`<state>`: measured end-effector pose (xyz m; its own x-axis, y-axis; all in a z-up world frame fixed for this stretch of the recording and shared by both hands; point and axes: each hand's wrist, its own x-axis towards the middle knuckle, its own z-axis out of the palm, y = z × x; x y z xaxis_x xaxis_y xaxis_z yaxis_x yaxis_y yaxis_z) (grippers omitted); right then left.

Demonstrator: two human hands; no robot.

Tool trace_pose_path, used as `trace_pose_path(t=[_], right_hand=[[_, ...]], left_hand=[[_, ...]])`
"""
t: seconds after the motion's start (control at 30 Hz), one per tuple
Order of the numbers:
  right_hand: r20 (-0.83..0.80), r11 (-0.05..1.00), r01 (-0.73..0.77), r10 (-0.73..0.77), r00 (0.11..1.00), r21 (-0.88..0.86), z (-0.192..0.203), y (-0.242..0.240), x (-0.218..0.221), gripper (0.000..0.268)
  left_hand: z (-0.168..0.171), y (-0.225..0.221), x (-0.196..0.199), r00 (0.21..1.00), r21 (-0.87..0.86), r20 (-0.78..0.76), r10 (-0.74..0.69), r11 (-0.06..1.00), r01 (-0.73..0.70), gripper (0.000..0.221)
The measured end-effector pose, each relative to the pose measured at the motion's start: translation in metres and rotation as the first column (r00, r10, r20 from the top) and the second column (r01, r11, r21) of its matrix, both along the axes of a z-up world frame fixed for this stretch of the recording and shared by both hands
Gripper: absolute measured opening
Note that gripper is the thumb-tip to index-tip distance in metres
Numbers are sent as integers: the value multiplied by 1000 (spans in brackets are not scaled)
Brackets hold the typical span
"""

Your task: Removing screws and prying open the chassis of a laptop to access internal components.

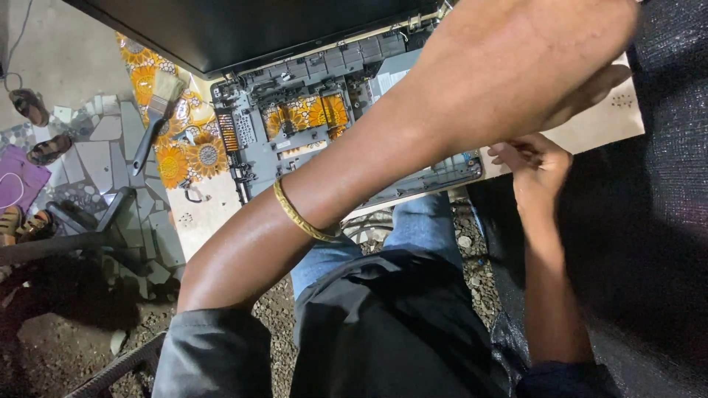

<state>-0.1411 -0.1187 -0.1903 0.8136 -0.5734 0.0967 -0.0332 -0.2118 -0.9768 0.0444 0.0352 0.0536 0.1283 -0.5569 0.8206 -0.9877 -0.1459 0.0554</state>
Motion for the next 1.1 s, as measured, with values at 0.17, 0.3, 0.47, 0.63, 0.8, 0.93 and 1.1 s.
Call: trace_pose_path(t=[0.17,0.3,0.47,0.63,0.8,0.93,1.1], right_hand=[[-84,997,-38,43,996,62,13,7,0,17],[-32,994,42,-39,999,97,-7,-16,-15,19],[-110,963,266,-260,959,42,-14,-57,-34,11],[-124,968,243,-250,960,-68,-32,-77,-21,23],[-188,951,74,-135,973,-302,-50,-77,-11,26],[-183,907,29,-116,976,-420,-51,-74,-15,25],[-167,898,5,-87,982,-440,-53,-74,-19,30]], left_hand=[[2,16,8,998,41,-61,-30,999,32,25],[21,68,15,982,143,-186,-38,988,65,26],[31,139,12,923,106,-381,56,994,-17,13],[-28,192,18,790,121,-570,226,974,-192,37],[-57,213,6,599,179,-730,329,938,-297,39],[-63,213,2,545,183,-768,337,930,-318,40],[-55,208,3,567,167,-757,324,935,-312,46]])
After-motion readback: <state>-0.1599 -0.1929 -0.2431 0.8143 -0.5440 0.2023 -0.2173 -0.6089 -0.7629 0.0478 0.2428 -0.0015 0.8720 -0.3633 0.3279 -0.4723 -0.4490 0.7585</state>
